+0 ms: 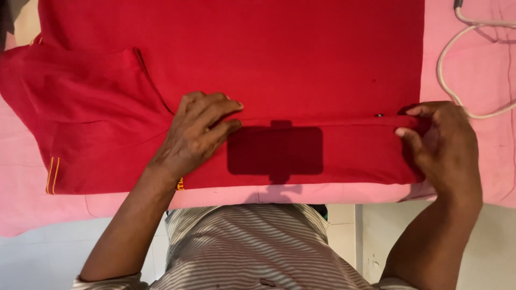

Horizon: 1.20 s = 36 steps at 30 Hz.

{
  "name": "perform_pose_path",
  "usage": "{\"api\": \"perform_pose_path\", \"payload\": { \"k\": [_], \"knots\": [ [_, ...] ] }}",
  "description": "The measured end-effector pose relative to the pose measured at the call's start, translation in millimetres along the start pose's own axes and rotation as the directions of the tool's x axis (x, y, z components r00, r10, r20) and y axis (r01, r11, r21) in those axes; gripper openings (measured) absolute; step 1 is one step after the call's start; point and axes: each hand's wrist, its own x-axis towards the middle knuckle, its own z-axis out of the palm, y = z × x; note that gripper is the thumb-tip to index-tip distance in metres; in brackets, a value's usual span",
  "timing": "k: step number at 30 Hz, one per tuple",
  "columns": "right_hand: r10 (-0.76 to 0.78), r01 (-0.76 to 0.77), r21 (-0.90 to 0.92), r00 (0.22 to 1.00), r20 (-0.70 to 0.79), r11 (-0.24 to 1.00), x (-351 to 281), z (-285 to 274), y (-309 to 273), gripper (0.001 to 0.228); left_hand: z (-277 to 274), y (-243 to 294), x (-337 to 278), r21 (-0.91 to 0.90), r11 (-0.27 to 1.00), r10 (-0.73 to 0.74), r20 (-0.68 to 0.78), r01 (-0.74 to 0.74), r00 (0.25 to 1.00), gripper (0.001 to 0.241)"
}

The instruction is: The person irons a red polo shirt on a pink ironing board using a steam iron. They smooth the fabric with their hands, iron the main body and sleeves, and then fold the shirt neatly into a compact rectangle.

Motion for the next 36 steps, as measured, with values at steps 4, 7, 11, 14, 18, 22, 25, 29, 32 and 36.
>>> {"api": "perform_pose_path", "payload": {
  "k": [4,7,11,14,18,22,25,29,32,36],
  "knots": [
    [-0.566,0.579,-0.401,0.808,0.163,0.710,-22.8,18.5,-12.4,0.046,2.2,16.3,6.9,-0.061,0.981,0.186,0.021,-0.185,0.982,0.025],
    [-0.734,0.777,-0.294,0.625,0.264,0.556,-40.2,46.7,-25.4,0.039,7.3,32.6,15.1,0.036,0.954,0.289,0.173,-0.299,0.942,0.043],
    [-0.733,0.785,-0.430,0.596,0.328,0.446,-50.3,53.0,-28.1,0.018,35.9,40.2,5.2,0.012,0.974,0.208,0.341,-0.225,0.917,0.064],
    [-0.628,0.671,-0.640,0.691,0.358,0.374,-54.5,39.8,4.8,0.033,29.7,33.7,10.1,-0.004,0.976,0.203,0.398,-0.220,0.895,0.085],
    [-0.582,0.553,-0.756,0.761,0.286,0.351,-61.4,25.4,25.9,0.024,23.4,34.0,20.0,0.063,0.966,0.208,0.388,-0.251,0.898,0.095],
    [-0.578,0.409,-0.802,0.810,0.099,0.436,-67.8,23.1,45.6,0.021,22.2,34.9,20.3,0.046,0.980,0.160,0.404,-0.195,0.901,0.091],
    [-0.582,0.358,-0.816,0.812,0.032,0.454,-70.2,27.6,53.2,0.029,21.6,36.5,19.9,-0.006,0.987,0.151,0.373,-0.160,0.916,0.085],
    [-0.582,0.294,-0.826,0.812,-0.050,0.481,-71.7,35.1,55.6,0.029,26.7,36.0,15.6,0.040,0.985,0.139,0.407,-0.170,0.903,0.092],
    [-0.615,0.275,-0.836,0.783,-0.093,0.476,-72.1,39.0,66.0,0.029,27.4,36.2,14.2,0.072,0.979,0.139,0.441,-0.189,0.887,0.094],
    [-0.636,0.270,-0.817,0.758,-0.146,0.510,-71.9,43.8,63.9,0.031,21.7,37.2,12.2,0.113,0.969,0.170,0.340,-0.219,0.925,0.091]
  ]
}}
